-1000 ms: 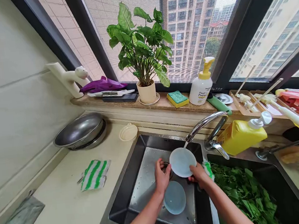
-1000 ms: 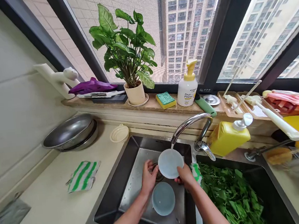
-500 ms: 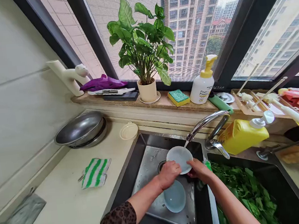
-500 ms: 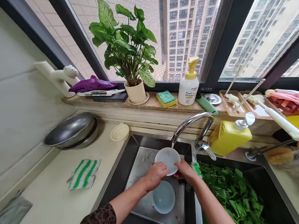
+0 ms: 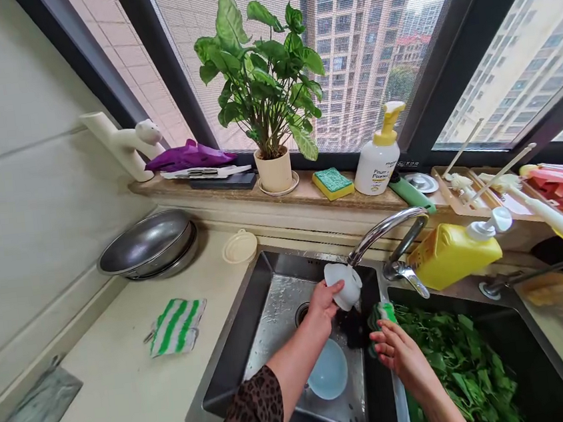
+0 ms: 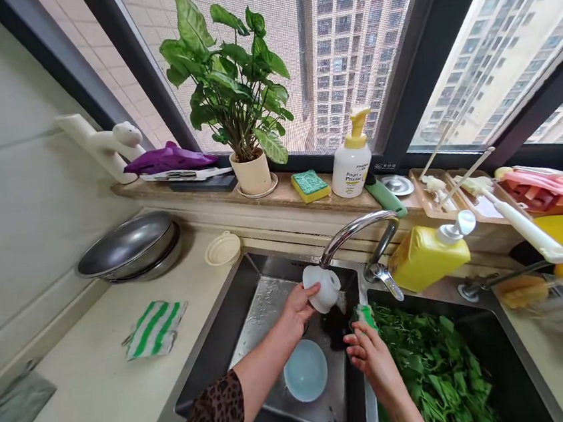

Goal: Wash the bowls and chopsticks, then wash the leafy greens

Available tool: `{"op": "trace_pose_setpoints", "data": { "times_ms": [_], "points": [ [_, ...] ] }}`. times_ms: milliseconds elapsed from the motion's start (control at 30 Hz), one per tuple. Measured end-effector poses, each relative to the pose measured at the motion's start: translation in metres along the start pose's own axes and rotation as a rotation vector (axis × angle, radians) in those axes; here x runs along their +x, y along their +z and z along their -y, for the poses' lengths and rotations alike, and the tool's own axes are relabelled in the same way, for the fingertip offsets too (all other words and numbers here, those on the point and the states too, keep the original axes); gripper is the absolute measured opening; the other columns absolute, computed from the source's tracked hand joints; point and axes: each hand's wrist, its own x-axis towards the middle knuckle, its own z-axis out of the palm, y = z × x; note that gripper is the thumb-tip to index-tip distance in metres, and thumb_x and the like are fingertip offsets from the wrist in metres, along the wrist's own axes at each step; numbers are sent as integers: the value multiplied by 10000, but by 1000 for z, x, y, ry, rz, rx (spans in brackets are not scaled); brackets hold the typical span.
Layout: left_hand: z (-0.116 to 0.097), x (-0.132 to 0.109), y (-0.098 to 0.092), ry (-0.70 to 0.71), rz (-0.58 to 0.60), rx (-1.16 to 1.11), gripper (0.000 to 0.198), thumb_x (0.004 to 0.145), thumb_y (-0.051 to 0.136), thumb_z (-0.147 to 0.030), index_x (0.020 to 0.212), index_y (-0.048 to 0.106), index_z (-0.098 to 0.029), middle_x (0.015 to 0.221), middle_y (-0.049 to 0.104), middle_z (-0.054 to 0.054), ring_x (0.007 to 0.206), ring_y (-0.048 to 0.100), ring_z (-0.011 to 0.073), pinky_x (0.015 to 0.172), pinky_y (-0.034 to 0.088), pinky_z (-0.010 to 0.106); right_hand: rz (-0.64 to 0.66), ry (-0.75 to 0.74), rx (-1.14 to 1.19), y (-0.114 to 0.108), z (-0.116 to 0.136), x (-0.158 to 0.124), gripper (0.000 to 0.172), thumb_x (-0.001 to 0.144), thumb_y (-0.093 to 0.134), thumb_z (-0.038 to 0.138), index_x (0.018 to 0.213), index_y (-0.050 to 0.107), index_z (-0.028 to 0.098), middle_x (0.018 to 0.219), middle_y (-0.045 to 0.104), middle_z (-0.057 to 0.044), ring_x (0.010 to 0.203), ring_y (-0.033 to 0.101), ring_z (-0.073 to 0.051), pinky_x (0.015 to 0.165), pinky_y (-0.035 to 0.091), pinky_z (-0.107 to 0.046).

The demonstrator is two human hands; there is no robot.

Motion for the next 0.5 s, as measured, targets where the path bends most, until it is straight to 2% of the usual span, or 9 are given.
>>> {"op": "trace_pose_setpoints", "data": {
  "times_ms": [100,167,267,400,500],
  "points": [
    [-5,-2,0,-46,-60,-221,574,495,884,-307,985,657,-114,835,723,92,762,676,223,767,517,363,1,20,-49,-1,-12,0,582,610,743,492,1072,507,229,823,689,-7,611,619,-115,535,442,-207],
    [-7,-8,-7,-90,-77,-336,554,542,870,-237,1036,644,-128,861,729,88,821,681,231,828,515,379,13,27,-74,1,-18,-1,580,613,740,496,1072,502,233,826,682,1,605,617,-106,532,436,-199],
    [-6,-23,-23,-87,-17,-340,543,582,855,-257,1066,634,-149,920,728,93,891,674,242,876,501,392,41,32,-93,4,-22,-3,570,629,729,507,1075,503,233,844,677,-1,611,617,-98,540,436,-195],
    [-4,-40,-37,16,59,-147,529,575,850,-364,1005,654,-128,873,720,101,856,667,248,837,499,386,36,-8,-129,6,-25,0,544,637,707,512,1064,521,232,847,677,-12,618,625,-109,542,438,-201],
    [-10,-48,-38,189,44,281,358,626,801,-370,846,683,-113,734,693,68,769,643,242,757,488,353,30,-51,-320,8,-29,9,443,700,627,489,1045,522,231,848,672,-22,581,628,-136,502,427,-226]
  ]
}}
